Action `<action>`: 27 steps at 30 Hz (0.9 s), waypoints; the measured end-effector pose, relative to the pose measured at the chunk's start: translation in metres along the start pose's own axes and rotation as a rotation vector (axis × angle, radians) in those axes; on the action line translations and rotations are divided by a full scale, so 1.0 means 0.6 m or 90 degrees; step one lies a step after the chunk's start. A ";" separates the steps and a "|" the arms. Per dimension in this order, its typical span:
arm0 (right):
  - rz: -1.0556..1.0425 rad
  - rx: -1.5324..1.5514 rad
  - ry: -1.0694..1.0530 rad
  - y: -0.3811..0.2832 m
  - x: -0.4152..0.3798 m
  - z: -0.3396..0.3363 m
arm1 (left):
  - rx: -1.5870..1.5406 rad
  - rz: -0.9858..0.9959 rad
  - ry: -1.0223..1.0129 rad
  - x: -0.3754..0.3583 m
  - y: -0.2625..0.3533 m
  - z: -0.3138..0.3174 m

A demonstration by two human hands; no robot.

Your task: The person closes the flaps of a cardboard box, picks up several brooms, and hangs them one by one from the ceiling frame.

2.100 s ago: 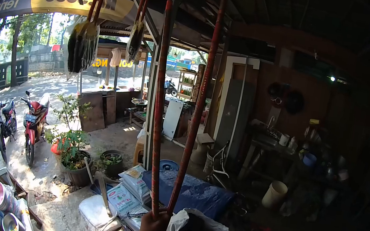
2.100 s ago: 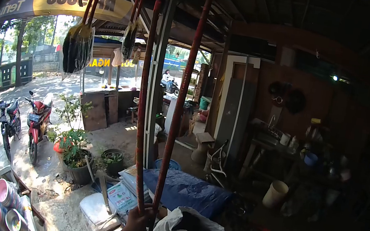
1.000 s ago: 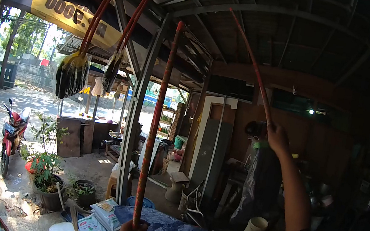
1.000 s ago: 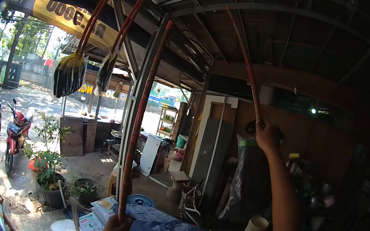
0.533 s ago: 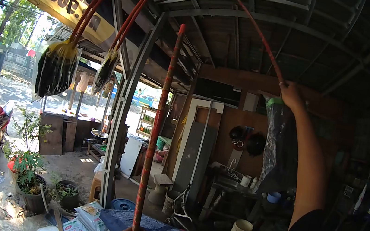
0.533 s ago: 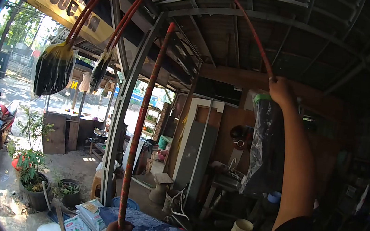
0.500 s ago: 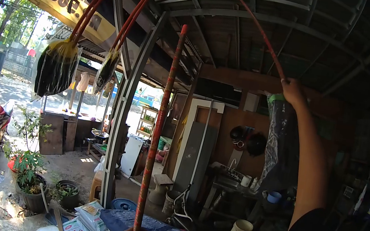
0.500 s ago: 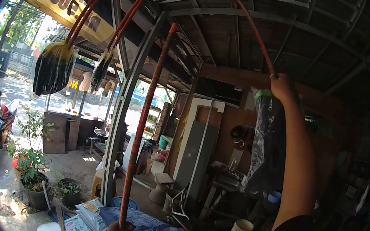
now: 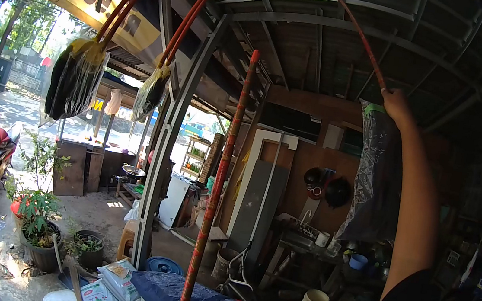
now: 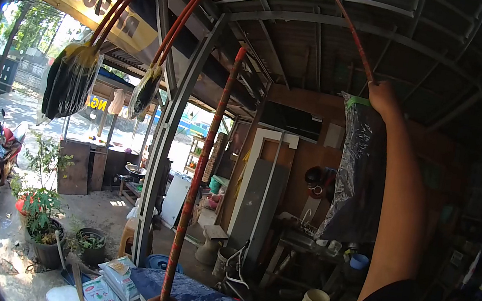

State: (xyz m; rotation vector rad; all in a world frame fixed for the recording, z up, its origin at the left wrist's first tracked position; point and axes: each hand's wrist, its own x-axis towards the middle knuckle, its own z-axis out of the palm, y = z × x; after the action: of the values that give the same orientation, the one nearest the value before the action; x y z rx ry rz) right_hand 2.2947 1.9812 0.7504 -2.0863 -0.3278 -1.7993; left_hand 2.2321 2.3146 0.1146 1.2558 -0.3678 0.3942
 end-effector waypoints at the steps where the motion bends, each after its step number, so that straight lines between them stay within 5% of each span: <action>1: 0.002 -0.001 0.000 0.004 0.001 0.000 | 0.001 -0.001 -0.002 -0.002 0.003 -0.001; 27: 0.015 -0.234 -0.022 -0.016 0.050 -0.045 | 0.055 0.025 -0.047 -0.011 -0.005 0.005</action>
State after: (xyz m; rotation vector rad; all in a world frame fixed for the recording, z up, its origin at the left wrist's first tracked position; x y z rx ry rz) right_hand 2.2715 1.9766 0.7846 -2.3529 0.0249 -1.9281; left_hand 2.2278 2.3103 0.1097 1.3520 -0.4426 0.4015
